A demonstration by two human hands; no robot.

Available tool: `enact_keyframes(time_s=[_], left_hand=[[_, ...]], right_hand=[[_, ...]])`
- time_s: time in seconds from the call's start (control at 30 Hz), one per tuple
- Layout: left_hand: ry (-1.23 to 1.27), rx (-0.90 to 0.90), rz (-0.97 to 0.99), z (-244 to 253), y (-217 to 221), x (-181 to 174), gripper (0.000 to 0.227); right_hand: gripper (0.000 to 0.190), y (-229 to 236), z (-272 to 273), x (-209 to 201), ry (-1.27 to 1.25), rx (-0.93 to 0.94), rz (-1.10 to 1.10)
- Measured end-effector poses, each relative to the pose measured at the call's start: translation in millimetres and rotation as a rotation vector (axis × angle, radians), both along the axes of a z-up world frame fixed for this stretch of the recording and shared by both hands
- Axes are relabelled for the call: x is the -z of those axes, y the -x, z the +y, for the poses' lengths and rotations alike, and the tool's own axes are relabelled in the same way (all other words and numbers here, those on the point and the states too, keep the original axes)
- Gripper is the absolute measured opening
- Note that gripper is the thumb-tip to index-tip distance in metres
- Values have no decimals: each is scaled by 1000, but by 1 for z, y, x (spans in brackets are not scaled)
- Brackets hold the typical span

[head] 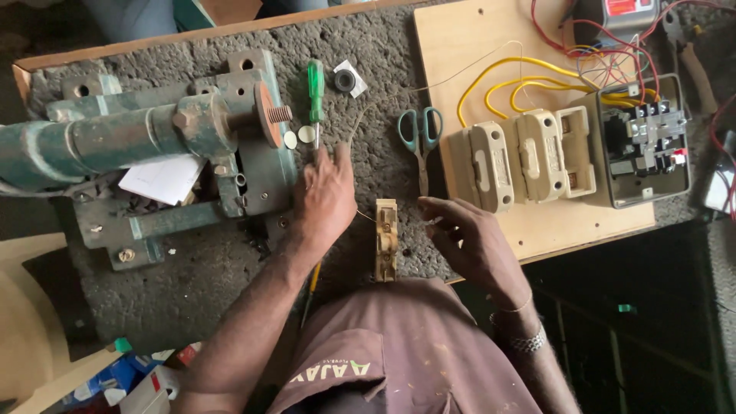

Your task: The person uses a screwdriver and scissors to strip, insert, and tighten wires into a small beige electrical component. They repeatedly adjust the wire and tighten the terminal screws, then place the component among others on a wooden board.

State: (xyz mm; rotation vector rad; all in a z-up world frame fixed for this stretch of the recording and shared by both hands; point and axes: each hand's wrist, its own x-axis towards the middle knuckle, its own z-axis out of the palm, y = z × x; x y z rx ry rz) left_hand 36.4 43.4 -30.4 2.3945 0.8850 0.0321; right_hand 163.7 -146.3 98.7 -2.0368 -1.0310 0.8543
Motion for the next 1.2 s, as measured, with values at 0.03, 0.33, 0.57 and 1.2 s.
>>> enact_keyframes(time_s=[0.03, 0.33, 0.57, 1.2], left_hand=[[28, -11, -24, -1, 5, -12, 49], [219, 178, -632, 2, 46, -192, 40], [85, 351, -1051, -34, -4, -220, 49], [1032, 681, -727, -15, -13, -57, 37]], right_hand=[[37, -1, -1, -3, -14, 2, -16], [73, 10, 2, -38, -266, -188, 225], [82, 29, -22, -84, -514, 164, 2], [94, 33, -15, -53, -614, 129, -537]])
